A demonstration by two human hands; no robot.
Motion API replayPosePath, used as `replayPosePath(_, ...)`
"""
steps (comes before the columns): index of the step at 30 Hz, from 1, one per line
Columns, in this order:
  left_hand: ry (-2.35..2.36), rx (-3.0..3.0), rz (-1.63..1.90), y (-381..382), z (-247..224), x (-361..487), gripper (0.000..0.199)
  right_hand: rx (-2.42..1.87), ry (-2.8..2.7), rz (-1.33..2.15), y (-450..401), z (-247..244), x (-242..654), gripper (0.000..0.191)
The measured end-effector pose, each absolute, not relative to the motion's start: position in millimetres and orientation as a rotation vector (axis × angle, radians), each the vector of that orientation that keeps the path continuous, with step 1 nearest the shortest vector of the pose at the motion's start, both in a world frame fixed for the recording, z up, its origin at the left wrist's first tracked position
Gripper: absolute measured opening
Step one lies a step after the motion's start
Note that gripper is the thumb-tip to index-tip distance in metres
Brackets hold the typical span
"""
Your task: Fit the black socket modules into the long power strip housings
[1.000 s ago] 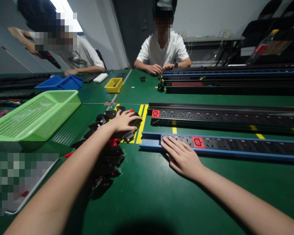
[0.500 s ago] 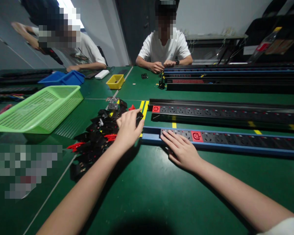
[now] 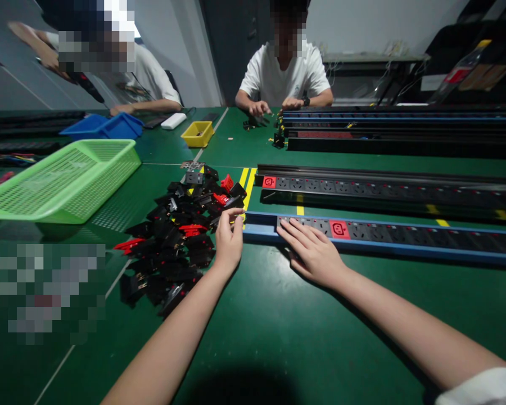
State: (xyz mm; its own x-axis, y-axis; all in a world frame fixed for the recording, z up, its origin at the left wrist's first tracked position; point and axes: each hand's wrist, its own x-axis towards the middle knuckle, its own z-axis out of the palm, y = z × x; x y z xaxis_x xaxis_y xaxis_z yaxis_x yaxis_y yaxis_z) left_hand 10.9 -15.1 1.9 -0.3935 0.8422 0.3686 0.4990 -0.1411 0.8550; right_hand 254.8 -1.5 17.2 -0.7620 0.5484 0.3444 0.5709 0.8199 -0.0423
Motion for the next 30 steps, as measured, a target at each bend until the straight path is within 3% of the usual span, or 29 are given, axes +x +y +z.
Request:
replayPosePath(20,2.155,1.458,1.562,-10.6,-6.7,-3.7,0.019,-0.857,-2.667,-0.093,-1.8,17.3,254.5,0.073)
replayPosePath(30,2.047,1.415,1.537,-9.9,-4.3,0.9,0.038,-0.861,-2.673,-0.091,-1.8,17.6,254.5,0.071)
